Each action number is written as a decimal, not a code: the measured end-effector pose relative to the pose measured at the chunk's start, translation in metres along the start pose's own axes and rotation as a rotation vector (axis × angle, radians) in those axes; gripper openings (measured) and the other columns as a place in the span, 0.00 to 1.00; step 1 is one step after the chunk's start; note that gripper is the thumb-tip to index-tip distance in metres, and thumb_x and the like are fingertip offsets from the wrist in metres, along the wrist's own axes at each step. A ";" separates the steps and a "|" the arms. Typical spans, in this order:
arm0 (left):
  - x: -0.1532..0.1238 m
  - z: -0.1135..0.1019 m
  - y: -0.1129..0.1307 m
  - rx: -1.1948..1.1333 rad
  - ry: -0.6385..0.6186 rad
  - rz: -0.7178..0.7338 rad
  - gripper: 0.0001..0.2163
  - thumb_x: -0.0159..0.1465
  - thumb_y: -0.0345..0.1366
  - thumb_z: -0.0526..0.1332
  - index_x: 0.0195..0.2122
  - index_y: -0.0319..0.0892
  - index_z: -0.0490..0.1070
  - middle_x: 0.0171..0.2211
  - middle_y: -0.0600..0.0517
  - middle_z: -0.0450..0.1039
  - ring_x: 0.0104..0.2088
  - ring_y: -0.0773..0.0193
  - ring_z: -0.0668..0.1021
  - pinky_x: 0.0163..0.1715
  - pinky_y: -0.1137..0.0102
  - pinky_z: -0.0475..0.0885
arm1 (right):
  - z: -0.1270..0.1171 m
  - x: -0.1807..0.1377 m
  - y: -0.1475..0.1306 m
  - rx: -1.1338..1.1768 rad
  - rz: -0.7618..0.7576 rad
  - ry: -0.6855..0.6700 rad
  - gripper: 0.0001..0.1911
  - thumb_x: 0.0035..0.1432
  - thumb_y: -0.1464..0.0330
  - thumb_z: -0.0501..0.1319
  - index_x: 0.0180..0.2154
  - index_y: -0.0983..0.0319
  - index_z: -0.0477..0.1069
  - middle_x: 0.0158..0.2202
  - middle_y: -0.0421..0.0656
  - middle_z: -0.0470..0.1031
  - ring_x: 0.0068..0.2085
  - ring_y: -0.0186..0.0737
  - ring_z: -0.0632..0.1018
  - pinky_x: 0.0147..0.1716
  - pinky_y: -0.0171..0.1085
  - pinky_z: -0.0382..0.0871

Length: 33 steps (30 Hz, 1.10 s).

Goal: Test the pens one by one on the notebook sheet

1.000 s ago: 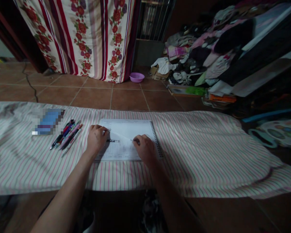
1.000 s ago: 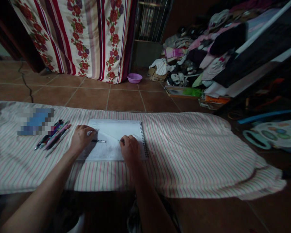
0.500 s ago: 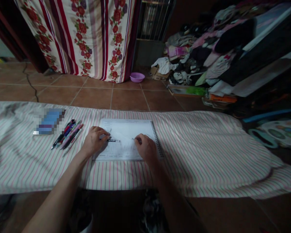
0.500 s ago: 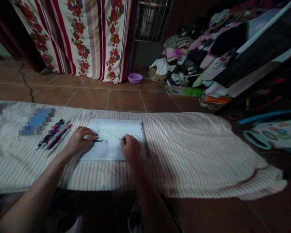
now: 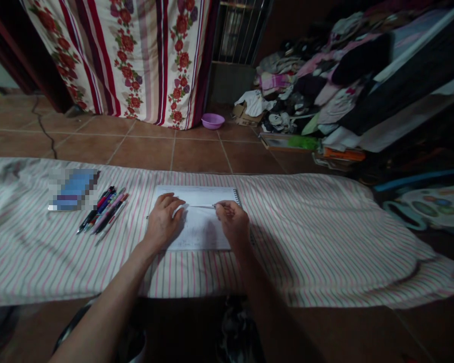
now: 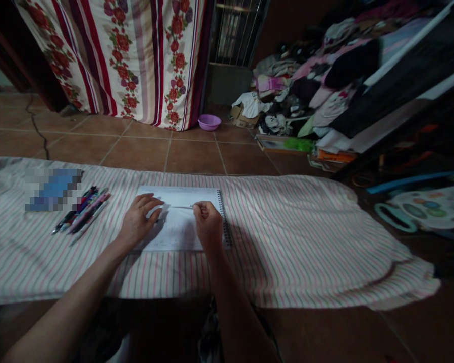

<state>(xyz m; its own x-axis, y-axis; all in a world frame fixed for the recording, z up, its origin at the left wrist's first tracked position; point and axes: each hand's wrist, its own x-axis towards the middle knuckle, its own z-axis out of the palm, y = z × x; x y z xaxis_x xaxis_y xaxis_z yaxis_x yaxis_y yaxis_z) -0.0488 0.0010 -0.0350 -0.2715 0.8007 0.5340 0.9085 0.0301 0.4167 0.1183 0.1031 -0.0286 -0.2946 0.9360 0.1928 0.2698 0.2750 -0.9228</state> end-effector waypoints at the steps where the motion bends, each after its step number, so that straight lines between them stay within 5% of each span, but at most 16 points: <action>1: 0.001 0.002 0.004 -0.008 0.007 0.025 0.10 0.62 0.32 0.54 0.40 0.41 0.72 0.39 0.46 0.74 0.51 0.54 0.69 0.49 0.57 0.68 | 0.000 0.000 -0.001 0.037 0.004 0.006 0.10 0.51 0.61 0.58 0.30 0.62 0.70 0.26 0.43 0.75 0.27 0.37 0.75 0.29 0.35 0.69; 10: -0.002 0.013 0.027 -0.008 0.026 0.102 0.10 0.62 0.32 0.55 0.44 0.40 0.70 0.43 0.45 0.72 0.55 0.51 0.65 0.51 0.53 0.67 | -0.008 0.002 -0.015 0.292 0.130 0.053 0.11 0.47 0.61 0.61 0.29 0.63 0.69 0.24 0.41 0.75 0.22 0.32 0.73 0.22 0.32 0.67; 16: -0.004 0.022 0.036 -0.080 0.058 0.122 0.06 0.62 0.30 0.54 0.34 0.41 0.72 0.37 0.46 0.74 0.52 0.53 0.69 0.49 0.53 0.70 | -0.009 0.001 -0.013 0.359 0.184 0.048 0.12 0.48 0.61 0.61 0.31 0.64 0.70 0.25 0.41 0.76 0.24 0.32 0.73 0.23 0.31 0.67; 23: -0.006 0.027 0.045 -0.130 0.074 0.109 0.06 0.61 0.29 0.55 0.33 0.42 0.72 0.35 0.48 0.74 0.50 0.54 0.70 0.49 0.54 0.70 | -0.005 -0.001 -0.006 0.466 0.285 -0.091 0.19 0.44 0.59 0.65 0.37 0.64 0.70 0.32 0.45 0.78 0.27 0.32 0.75 0.24 0.30 0.67; 27: -0.008 0.024 0.040 -0.150 0.039 0.125 0.06 0.61 0.32 0.57 0.35 0.42 0.72 0.36 0.48 0.74 0.51 0.54 0.69 0.50 0.54 0.69 | -0.005 -0.002 -0.008 0.465 0.280 -0.089 0.16 0.44 0.60 0.64 0.33 0.64 0.71 0.31 0.45 0.78 0.26 0.31 0.74 0.23 0.29 0.65; 33: -0.014 0.002 0.012 -0.072 -0.027 0.090 0.09 0.62 0.30 0.53 0.37 0.43 0.73 0.39 0.47 0.74 0.53 0.54 0.67 0.51 0.53 0.67 | -0.008 0.002 -0.007 0.443 0.268 0.095 0.14 0.44 0.61 0.63 0.31 0.64 0.71 0.28 0.42 0.77 0.23 0.29 0.71 0.21 0.29 0.63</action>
<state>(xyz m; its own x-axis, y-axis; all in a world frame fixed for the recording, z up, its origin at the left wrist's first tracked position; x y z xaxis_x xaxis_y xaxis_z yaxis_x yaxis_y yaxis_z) -0.0331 -0.0087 -0.0390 -0.1803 0.8143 0.5517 0.9033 -0.0848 0.4205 0.1237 0.1047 -0.0192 -0.1789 0.9821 -0.0586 -0.0955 -0.0766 -0.9925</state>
